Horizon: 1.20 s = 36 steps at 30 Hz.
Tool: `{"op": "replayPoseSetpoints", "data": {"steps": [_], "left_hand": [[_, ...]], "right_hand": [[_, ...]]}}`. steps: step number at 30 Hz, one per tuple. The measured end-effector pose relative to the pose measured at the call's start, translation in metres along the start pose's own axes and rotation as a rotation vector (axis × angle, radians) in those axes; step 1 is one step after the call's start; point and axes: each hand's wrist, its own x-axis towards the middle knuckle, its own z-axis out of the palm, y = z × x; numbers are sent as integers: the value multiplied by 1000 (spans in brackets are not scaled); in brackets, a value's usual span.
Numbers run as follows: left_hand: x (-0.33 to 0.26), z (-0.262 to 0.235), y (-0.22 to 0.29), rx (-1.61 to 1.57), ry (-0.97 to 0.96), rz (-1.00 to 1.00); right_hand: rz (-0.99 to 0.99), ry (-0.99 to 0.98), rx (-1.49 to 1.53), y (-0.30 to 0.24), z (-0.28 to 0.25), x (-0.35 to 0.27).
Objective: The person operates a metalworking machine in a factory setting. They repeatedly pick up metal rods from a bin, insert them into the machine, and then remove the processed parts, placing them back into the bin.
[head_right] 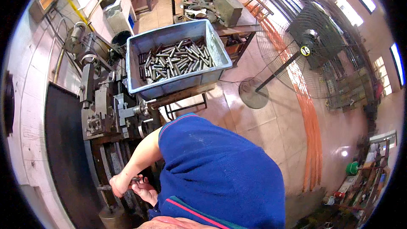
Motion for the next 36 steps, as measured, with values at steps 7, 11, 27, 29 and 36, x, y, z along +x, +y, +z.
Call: {"op": "replayPoseSetpoints", "data": {"steps": [7,11,27,29,36], "left_hand": [[4,0,1,11,22,-25],[5,-1,0,-24,-4,-33],[3,4,1,27,26,-32],[3,5,1,-13,-82,-7],[2,4,1,10,16,19]], "right_hand": [[89,4,-75,-13,-5,-9],[91,94,-98,-12,-5,-7],[0,-91,-531,-28,-17,-40],[-136,-120,-533,-19,-19,-29],[76,181,-113,-19,-1,-15]]}}
